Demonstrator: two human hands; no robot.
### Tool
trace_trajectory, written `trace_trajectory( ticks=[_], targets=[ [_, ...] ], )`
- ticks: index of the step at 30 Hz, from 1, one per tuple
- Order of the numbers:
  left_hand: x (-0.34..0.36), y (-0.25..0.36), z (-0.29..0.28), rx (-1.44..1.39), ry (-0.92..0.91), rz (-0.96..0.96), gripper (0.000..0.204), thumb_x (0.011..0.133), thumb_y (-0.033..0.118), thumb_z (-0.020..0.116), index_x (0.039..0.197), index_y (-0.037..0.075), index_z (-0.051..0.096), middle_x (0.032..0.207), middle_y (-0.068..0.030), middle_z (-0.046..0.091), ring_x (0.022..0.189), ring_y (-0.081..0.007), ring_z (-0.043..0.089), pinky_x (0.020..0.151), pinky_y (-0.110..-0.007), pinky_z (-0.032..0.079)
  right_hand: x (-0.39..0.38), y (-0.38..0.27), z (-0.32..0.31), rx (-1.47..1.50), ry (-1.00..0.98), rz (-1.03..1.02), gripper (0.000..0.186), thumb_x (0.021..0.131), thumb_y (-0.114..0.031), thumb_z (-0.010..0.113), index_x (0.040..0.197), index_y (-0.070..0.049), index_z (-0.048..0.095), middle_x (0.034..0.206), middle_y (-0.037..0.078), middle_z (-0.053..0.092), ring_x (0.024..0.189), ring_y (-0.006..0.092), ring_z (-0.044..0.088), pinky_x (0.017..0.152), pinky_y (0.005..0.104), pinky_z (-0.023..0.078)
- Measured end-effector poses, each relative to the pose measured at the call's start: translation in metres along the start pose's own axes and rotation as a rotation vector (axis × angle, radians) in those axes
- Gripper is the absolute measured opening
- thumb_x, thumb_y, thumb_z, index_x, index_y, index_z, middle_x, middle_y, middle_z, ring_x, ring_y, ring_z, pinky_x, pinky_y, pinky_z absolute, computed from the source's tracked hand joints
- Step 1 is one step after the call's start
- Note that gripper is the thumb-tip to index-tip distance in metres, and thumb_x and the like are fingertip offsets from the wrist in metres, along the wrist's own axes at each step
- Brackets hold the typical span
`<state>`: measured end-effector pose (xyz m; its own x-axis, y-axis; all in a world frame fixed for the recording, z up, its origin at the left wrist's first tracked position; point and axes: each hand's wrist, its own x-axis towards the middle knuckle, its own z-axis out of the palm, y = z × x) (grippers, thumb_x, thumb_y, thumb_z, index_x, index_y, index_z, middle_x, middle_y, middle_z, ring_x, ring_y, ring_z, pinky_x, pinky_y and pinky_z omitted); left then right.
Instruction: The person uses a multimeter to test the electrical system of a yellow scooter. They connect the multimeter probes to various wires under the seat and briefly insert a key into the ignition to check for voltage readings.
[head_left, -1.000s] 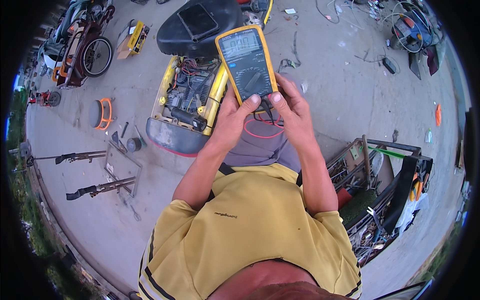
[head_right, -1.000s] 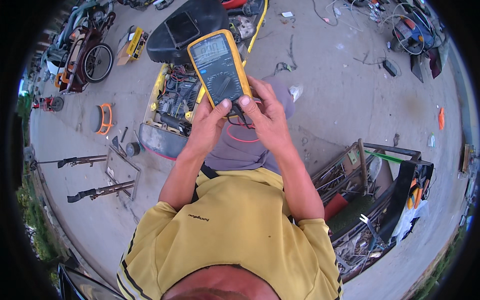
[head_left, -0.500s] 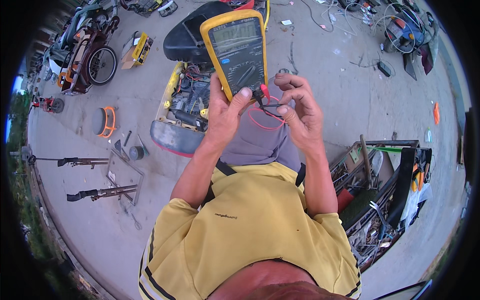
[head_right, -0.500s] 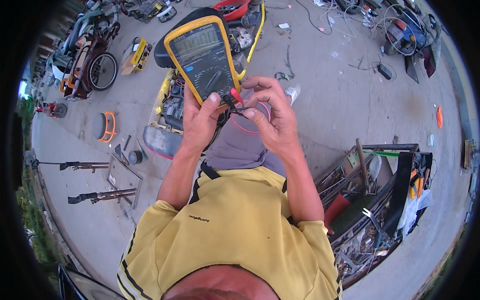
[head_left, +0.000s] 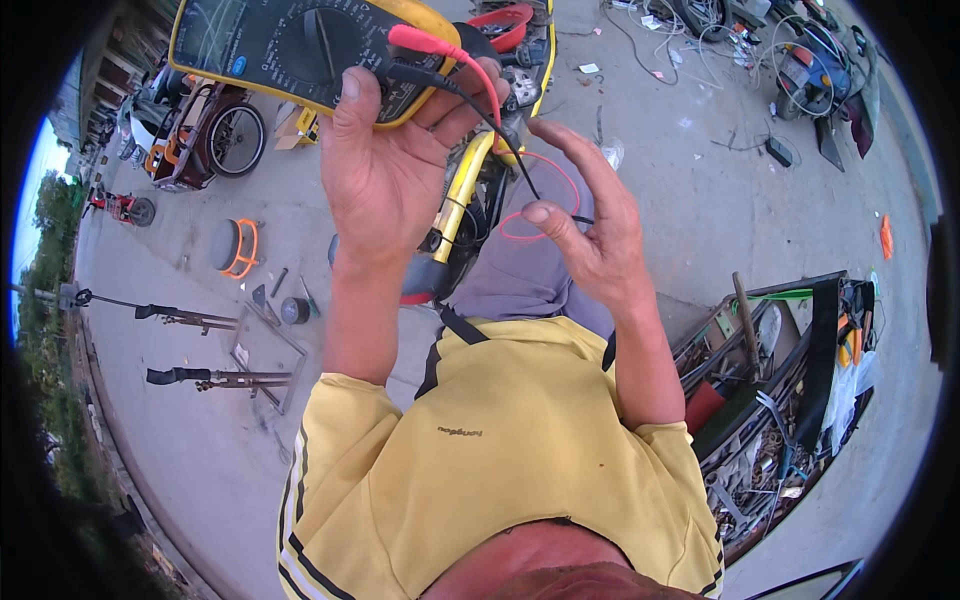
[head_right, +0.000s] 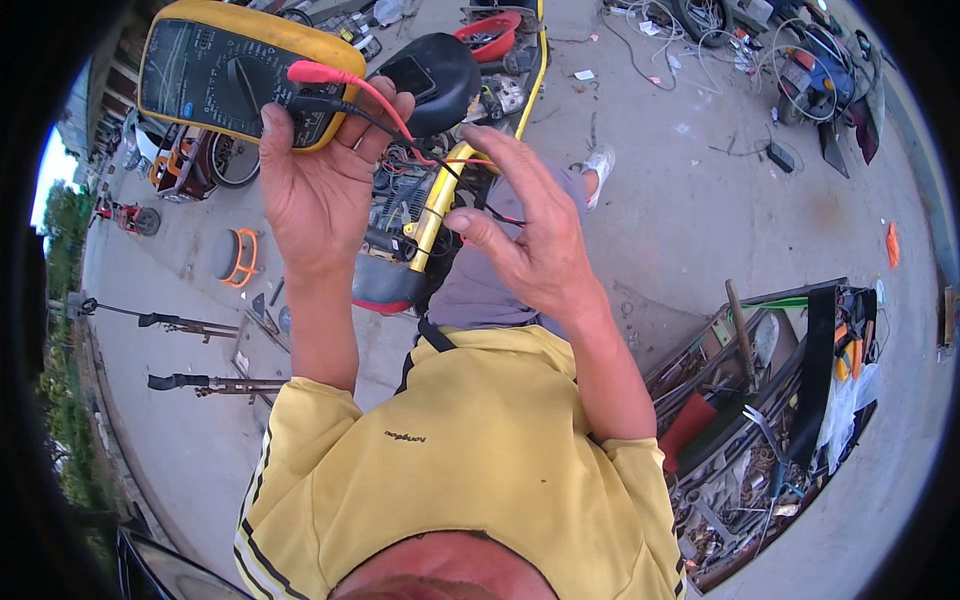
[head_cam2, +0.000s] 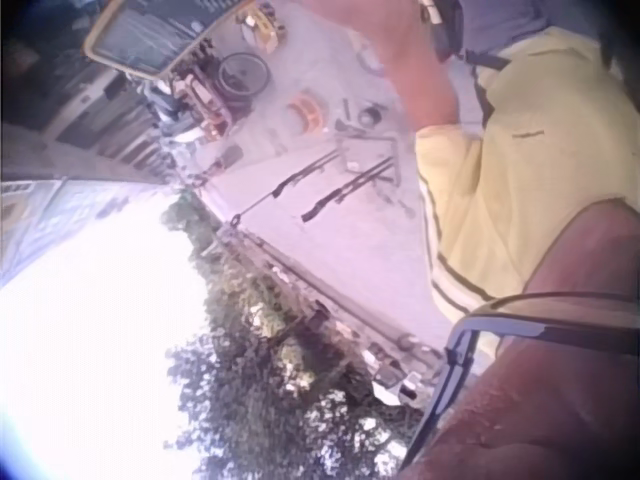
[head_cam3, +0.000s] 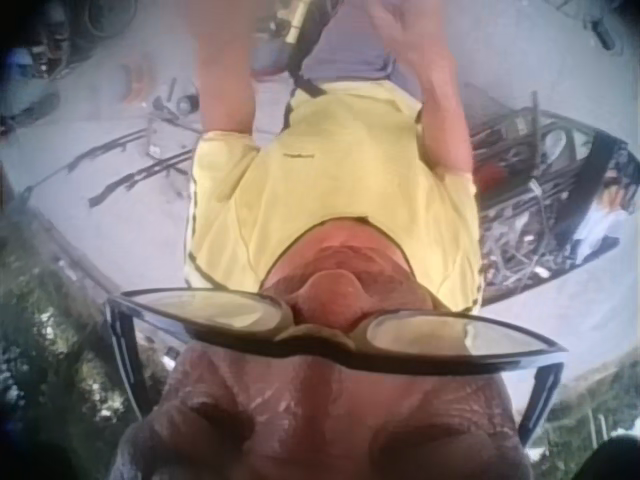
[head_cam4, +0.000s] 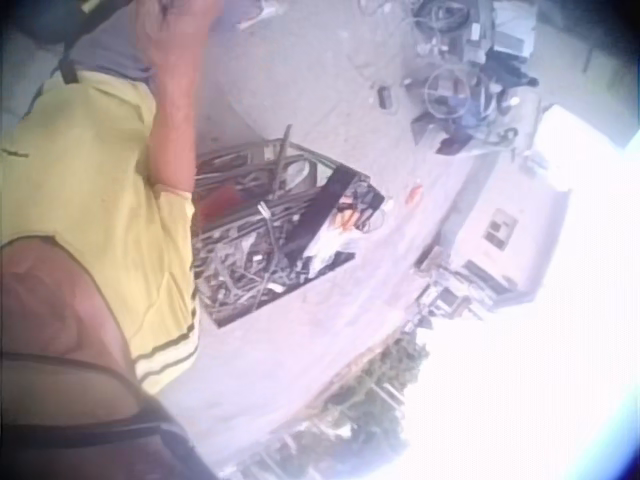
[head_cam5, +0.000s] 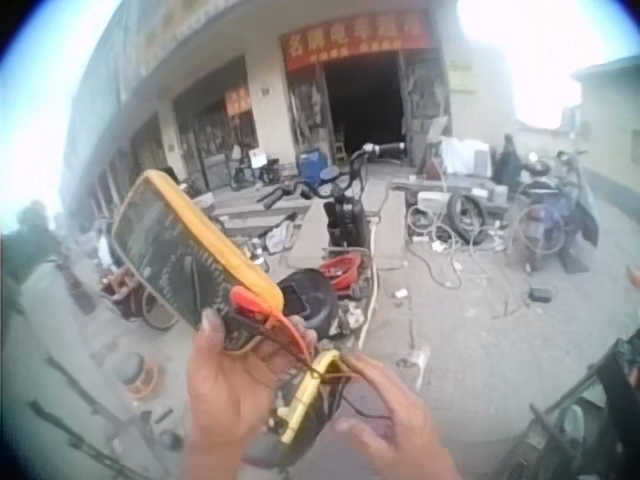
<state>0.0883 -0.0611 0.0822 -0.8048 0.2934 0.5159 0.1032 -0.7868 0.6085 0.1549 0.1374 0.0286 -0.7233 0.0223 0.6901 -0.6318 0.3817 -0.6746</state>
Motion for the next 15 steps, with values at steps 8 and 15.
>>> trace_trajectory(
  ticks=[8,15],
  targets=[
    [0.029,0.077,0.057,-0.202,-0.064,0.131,0.045,0.110,0.035,0.051,0.133,-0.004,0.054,0.115,-0.0226,0.068,0.107,-0.0326,0.071,0.089,-0.043,0.064,0.011,-0.003,0.021,0.224,-0.273,0.168,0.016,0.104,-0.011,0.060,0.112,0.000,0.068,0.069,0.008,0.061,0.062,0.0159,0.057,0.058,0.0303,0.045],
    [0.052,0.204,0.038,0.010,-0.156,0.314,0.033,0.108,0.019,0.053,0.131,-0.005,0.053,0.113,-0.0176,0.067,0.096,-0.0266,0.067,0.079,-0.035,0.063,-0.022,0.049,-0.017,0.173,-0.341,0.271,0.016,0.103,-0.008,0.059,0.112,0.002,0.067,0.073,0.004,0.065,0.066,0.0123,0.058,0.065,0.0298,0.048]
  ],
)
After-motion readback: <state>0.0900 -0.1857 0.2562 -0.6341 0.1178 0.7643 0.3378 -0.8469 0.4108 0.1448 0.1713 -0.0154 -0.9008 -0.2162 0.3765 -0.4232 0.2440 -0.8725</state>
